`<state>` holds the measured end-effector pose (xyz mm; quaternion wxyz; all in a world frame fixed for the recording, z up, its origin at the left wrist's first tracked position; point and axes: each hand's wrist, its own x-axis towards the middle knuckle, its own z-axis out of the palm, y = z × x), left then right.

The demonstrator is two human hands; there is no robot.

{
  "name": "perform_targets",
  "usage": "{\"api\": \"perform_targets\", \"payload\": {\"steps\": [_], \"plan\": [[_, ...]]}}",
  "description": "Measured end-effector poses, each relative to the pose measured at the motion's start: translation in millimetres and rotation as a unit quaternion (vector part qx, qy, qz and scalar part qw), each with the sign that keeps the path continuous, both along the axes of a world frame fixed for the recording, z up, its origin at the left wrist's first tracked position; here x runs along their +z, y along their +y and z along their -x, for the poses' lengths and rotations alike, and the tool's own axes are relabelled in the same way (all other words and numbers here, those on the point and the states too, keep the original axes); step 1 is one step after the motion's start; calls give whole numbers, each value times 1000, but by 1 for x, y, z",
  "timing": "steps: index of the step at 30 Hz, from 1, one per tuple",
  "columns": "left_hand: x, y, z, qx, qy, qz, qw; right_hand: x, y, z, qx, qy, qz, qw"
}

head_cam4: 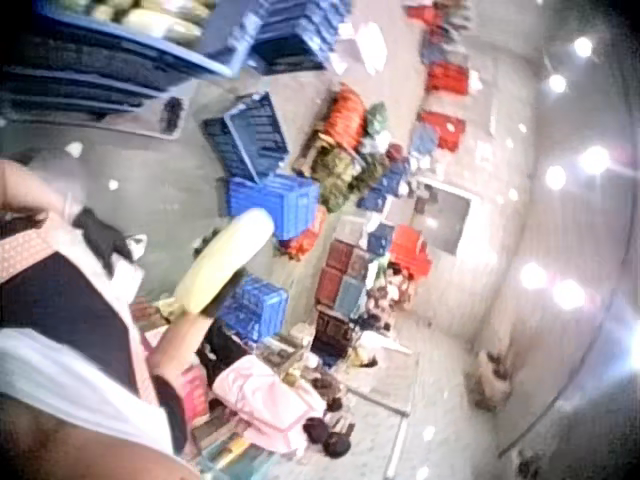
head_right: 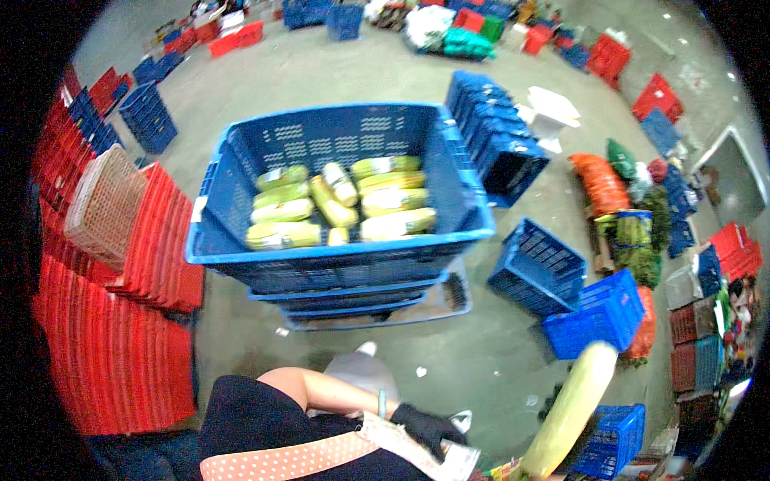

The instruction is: The person applies labels to individually wrapped vegetables at a packing station. They pick up each wrapped item, affix a label, and place it into a blue crate. The process is repeated continuously throughout the clip.

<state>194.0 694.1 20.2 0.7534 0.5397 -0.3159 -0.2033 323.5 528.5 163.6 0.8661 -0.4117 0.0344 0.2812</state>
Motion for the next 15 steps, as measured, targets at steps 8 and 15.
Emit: {"api": "perform_targets", "payload": {"steps": [8, 15], "plan": [[122, 260, 77, 401, 199, 64, 892, 87, 342, -45, 329, -302, 190, 874], [116, 320, 203, 756, 139, 0, 640, 46, 509, -20, 540, -334, 272, 723]]}}
